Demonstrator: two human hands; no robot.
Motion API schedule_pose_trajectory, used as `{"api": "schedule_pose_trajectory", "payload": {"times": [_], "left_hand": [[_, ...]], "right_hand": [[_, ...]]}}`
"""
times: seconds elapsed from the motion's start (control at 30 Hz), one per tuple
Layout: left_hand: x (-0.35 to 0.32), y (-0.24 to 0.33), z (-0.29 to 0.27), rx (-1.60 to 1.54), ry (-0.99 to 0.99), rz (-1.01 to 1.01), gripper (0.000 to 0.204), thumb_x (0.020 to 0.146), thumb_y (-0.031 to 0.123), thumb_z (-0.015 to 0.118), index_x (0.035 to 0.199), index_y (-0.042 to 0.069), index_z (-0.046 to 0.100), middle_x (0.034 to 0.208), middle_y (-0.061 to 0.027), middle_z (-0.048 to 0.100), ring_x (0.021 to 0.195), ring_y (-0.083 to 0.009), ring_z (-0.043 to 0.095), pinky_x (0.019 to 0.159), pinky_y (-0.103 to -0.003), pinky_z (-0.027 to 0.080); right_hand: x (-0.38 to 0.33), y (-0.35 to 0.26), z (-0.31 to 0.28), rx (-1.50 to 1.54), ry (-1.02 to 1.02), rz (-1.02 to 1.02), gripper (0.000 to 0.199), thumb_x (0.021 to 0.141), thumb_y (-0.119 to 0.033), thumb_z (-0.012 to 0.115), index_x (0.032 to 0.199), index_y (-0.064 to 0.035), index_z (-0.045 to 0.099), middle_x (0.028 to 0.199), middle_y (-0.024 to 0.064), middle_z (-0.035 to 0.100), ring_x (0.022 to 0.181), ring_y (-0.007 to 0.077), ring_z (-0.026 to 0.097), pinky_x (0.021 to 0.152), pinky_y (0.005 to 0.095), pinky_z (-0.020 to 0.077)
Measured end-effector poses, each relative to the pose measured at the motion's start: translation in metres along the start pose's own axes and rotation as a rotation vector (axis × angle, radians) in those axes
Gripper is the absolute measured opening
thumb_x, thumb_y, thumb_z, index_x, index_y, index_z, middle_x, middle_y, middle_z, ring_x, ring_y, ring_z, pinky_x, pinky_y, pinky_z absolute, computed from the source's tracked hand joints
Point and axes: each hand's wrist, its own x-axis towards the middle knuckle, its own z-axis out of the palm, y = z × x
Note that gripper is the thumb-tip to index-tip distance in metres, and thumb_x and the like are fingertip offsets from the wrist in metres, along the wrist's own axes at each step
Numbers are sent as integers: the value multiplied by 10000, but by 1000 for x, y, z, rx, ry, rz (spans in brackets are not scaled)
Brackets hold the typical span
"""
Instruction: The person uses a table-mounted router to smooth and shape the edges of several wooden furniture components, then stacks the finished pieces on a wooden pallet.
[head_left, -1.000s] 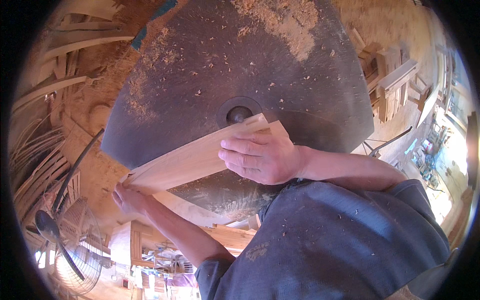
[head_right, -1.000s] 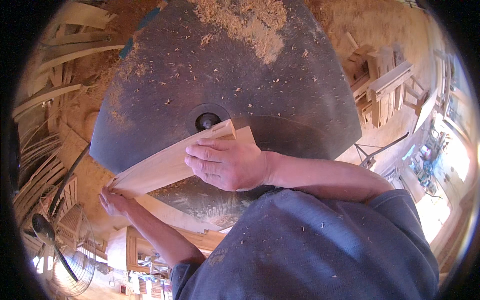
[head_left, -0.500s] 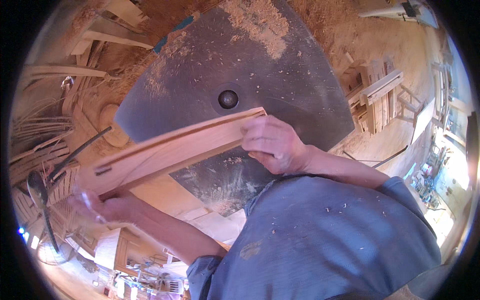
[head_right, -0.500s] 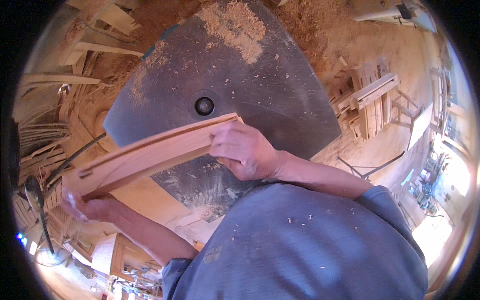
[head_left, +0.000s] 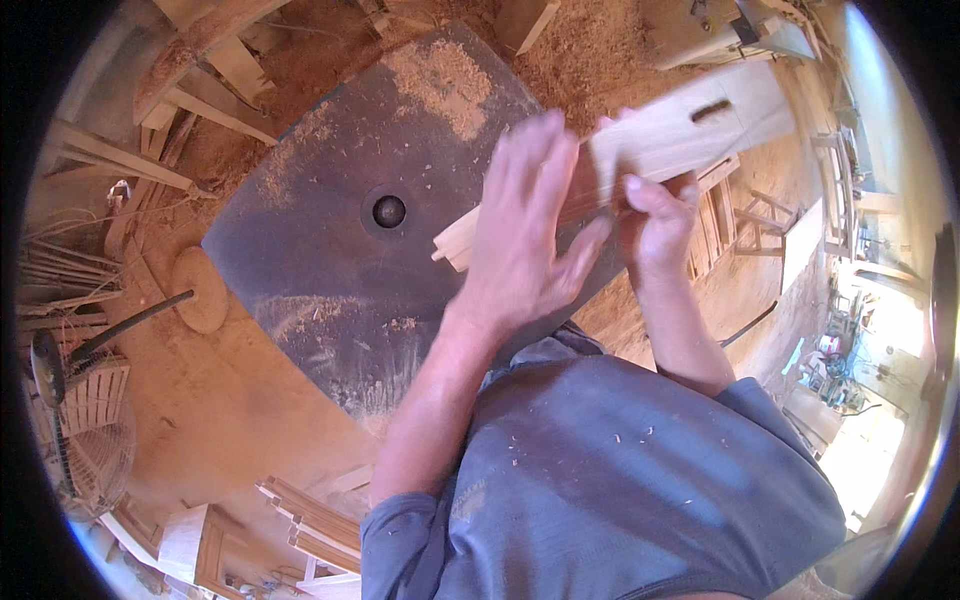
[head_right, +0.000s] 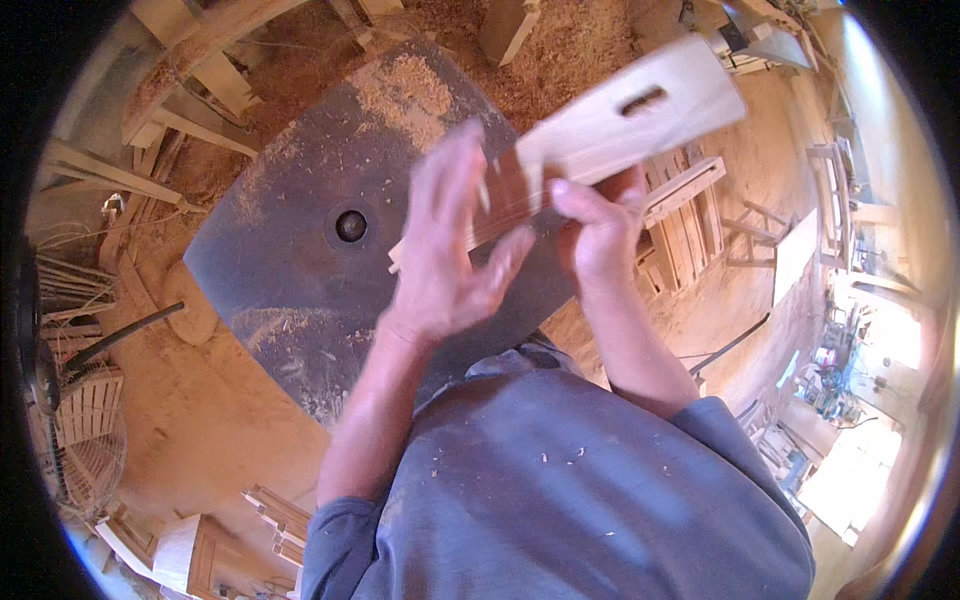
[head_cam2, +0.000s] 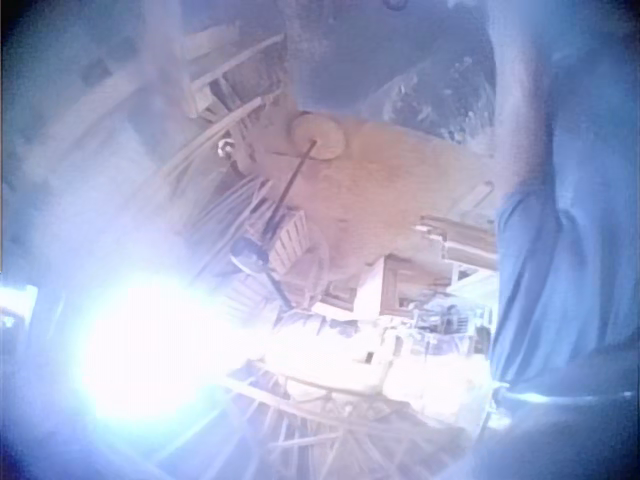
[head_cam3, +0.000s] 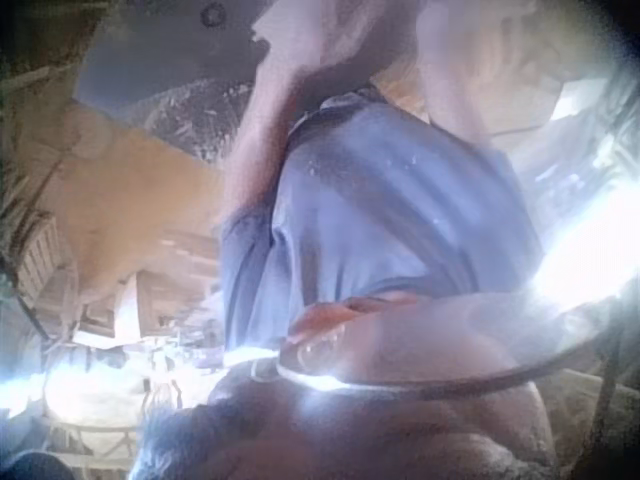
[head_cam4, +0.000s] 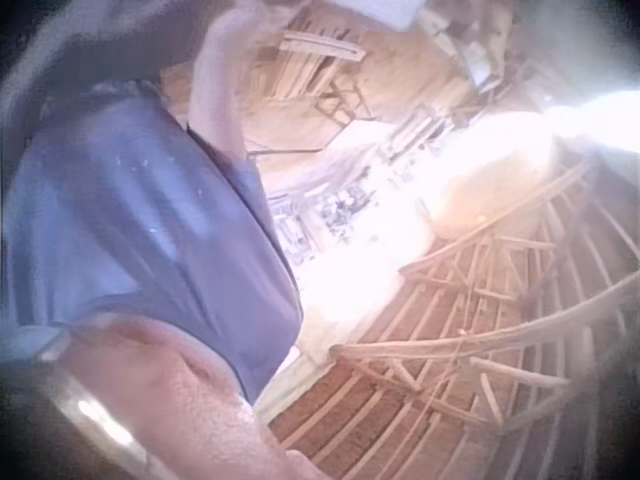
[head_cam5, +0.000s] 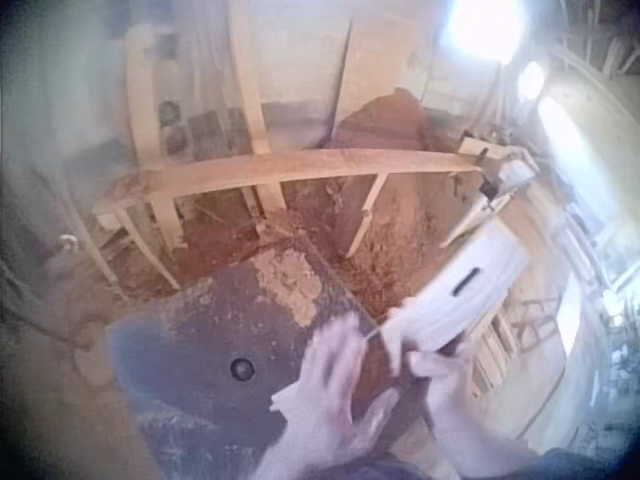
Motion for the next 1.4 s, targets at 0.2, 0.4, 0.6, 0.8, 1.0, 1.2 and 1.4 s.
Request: {"api": "schedule_pose_trajectory", "payload": {"times": [0.2,0.4,0.6,0.8,1.0,1.2,1.4], "left_hand": [[-154,-30,-7,349,-333,-224,592,873,188,802,1393,55,550,1579,-148,490,1491,-397,418,1242,-607,297],[-169,-53,-50,574,-378,-299,533,917,238,766,1373,36,577,1502,-139,545,1430,-398,423,1244,-606,246],[-183,-64,-49,698,176,-588,548,996,211,679,1444,-37,485,1481,-230,480,1404,-420,378,1201,-572,267],[-170,-88,-35,414,589,-1024,455,1089,220,539,1425,-78,466,1307,-212,507,1238,-312,431,1121,-459,332],[-140,-123,-16,603,617,-937,210,1095,97,464,1246,-19,552,1191,-156,541,1121,-281,443,1024,-417,359],[-127,-130,-10,632,622,-876,194,1055,-11,421,1214,-5,533,1162,-164,535,1105,-292,431,1018,-429,345],[-124,-131,-13,570,587,-884,239,1040,-25,387,1254,-11,493,1214,-190,507,1133,-291,419,1022,-420,358]], "right_hand": [[-47,51,-117,135,557,471,464,846,36,688,1299,-11,593,1259,124,673,1188,283,663,1053,433,538],[-131,55,-148,259,220,1308,289,927,-80,724,1199,-15,651,1271,180,673,1138,312,704,973,480,589],[-97,18,-147,-1478,-491,-120,811,669,-25,866,1427,-60,579,1478,182,547,1409,376,497,1200,518,379],[-42,33,-179,-1551,-811,-213,872,579,-44,898,1395,-72,591,1335,167,597,1240,378,577,1076,516,453],[-47,39,-193,-1457,-897,-225,834,563,-132,912,1338,-45,617,1178,167,627,1094,373,607,942,504,507],[-72,37,-199,-1496,-819,-227,744,658,-143,824,1382,-103,658,1211,183,607,1041,381,628,928,524,522],[-78,41,-203,-1439,-788,-288,607,670,-116,741,1278,-118,735,1173,179,609,1011,394,624,860,524,538]]}}
